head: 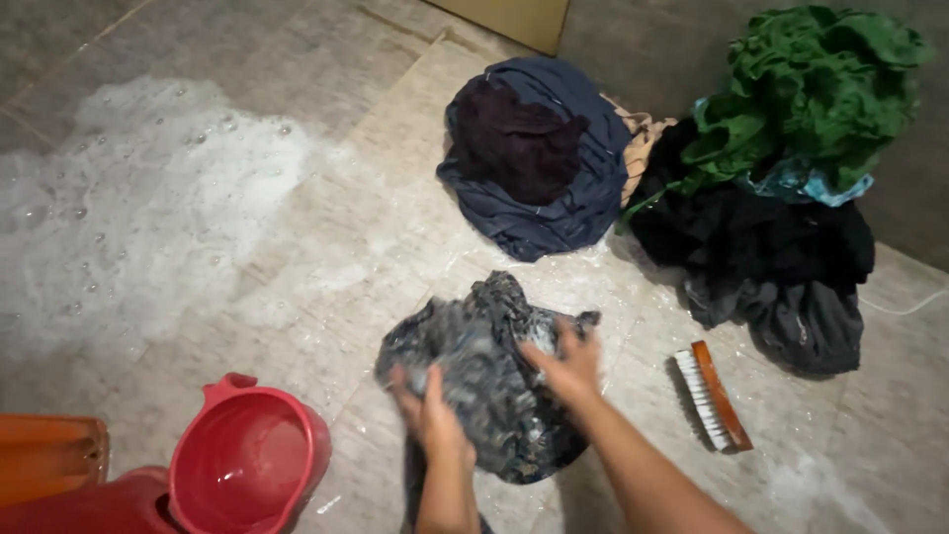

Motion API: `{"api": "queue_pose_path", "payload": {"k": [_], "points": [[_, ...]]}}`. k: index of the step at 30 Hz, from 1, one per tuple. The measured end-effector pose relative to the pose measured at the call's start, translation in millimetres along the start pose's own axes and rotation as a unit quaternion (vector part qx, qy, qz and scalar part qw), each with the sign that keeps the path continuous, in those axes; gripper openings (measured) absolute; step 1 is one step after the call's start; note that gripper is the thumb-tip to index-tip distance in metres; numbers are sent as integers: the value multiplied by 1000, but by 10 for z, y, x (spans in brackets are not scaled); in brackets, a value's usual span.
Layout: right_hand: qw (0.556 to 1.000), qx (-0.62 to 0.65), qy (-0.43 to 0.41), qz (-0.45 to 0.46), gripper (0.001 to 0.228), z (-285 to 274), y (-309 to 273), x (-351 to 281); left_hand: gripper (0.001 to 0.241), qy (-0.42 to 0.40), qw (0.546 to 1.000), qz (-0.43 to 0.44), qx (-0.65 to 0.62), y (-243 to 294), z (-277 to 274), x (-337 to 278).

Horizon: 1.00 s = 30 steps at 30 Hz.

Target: Hand-washing various pieces of clothing on a bathroom floor using soap, water, and a scrub brush.

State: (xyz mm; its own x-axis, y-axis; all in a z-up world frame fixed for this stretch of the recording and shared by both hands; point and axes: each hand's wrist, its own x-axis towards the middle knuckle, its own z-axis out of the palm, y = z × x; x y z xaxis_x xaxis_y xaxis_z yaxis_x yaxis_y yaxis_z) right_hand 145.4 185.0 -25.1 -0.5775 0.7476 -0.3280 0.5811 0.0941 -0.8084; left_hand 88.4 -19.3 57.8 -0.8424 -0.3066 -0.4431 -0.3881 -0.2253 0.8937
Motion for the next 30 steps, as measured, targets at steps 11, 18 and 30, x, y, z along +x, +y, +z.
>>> {"api": "queue_pose_path", "payload": {"k": [11, 18, 30], "points": [[898, -375, -219, 78, 95, 57, -143, -630, 54, -33, 767, 374, 520, 1069, -472, -210], [883, -423, -192, 69, 93, 149, -41, -542, 60, 149, 675, 219, 689, 578, -1444, 170], [863, -221, -414, 186, 72, -917, -935, -48, 29, -214, 692, 325, 608, 1791, -1537, -682]]}}
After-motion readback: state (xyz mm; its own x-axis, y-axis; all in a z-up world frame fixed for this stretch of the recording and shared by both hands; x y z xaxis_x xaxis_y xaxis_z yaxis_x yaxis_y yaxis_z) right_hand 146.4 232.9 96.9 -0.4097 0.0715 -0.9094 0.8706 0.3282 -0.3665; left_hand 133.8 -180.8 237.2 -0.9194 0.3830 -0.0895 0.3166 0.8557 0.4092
